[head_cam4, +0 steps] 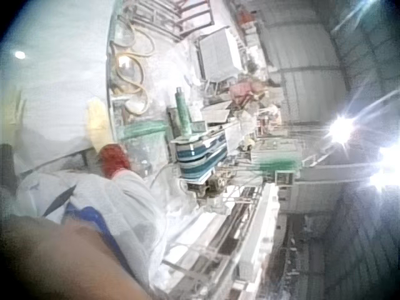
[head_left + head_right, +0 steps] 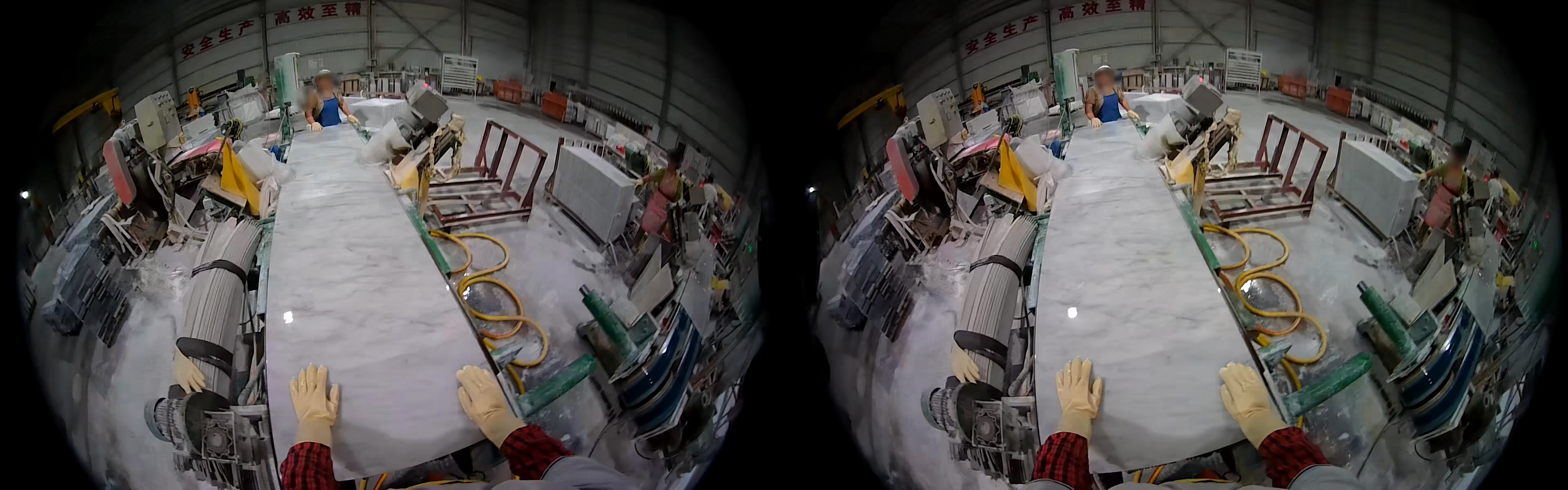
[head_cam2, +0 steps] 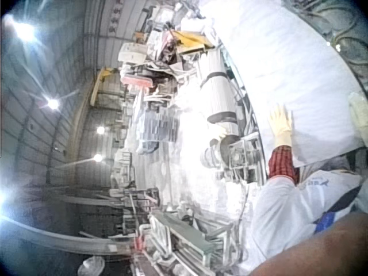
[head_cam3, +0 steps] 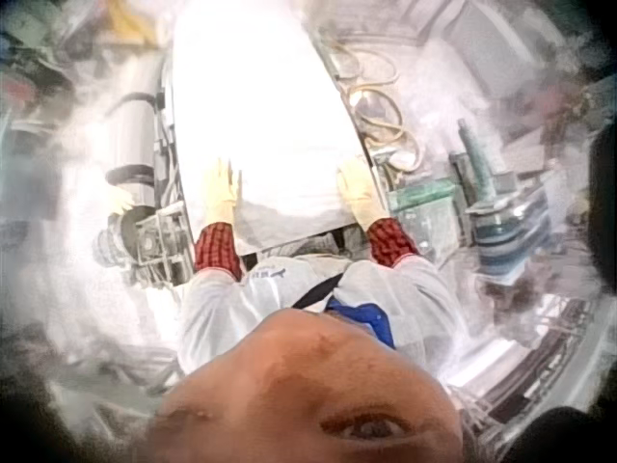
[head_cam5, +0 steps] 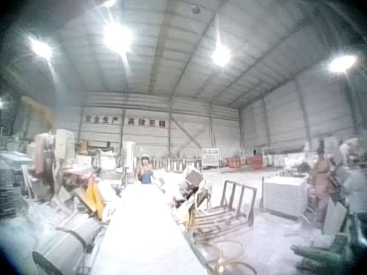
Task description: The person guides large marble-like stone slabs through a conveyor system in a factory. They wear gloves and use both hands to position and move the slabs along the line, occasionally lifting and repositioning them for the next stage of processing.
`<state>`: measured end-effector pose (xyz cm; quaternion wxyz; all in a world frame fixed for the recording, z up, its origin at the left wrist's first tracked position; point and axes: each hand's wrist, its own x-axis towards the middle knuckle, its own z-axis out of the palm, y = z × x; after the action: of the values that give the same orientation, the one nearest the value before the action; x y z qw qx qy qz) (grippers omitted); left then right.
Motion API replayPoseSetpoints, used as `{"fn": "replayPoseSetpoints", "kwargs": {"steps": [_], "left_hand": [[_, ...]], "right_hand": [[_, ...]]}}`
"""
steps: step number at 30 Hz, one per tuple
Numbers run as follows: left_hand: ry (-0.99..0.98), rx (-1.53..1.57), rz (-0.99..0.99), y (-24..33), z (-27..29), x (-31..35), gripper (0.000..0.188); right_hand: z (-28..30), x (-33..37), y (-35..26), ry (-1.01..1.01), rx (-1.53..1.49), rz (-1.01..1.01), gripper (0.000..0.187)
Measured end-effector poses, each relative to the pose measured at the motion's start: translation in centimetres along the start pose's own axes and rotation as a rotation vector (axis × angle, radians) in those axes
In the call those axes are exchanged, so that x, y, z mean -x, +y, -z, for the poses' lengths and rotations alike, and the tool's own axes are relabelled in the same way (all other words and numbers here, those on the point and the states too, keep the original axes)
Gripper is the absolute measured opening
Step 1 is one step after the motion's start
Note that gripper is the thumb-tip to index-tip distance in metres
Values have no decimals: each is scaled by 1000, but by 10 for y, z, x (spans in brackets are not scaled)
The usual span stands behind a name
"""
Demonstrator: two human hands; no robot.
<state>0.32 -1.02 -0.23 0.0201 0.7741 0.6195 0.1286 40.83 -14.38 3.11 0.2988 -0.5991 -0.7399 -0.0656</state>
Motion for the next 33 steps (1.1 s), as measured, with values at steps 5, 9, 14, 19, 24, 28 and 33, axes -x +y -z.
{"fn": "replayPoseSetpoints", "kwargs": {"steps": [5,9,14,19,24,28,33], "left_hand": [[39,-21,-20,-2,-1,-5,60],[52,-5,-13,-5,-5,1,58],[179,7,-61,-12,-20,0,54],[154,66,-168,-4,-9,26,53],[160,97,-304,12,9,79,52],[36,168,-375,22,35,118,51],[2,257,-538,-1,59,145,47]], "right_hand": [[-5,19,-1,59,40,-56,36],[8,49,-23,99,32,-103,35],[34,102,-49,90,157,-147,36],[49,131,-73,33,156,-276,37],[10,162,-95,245,-289,-570,32],[3,183,-135,-155,-936,-1018,36],[-43,192,-136,-504,-1805,-1329,71]]}}
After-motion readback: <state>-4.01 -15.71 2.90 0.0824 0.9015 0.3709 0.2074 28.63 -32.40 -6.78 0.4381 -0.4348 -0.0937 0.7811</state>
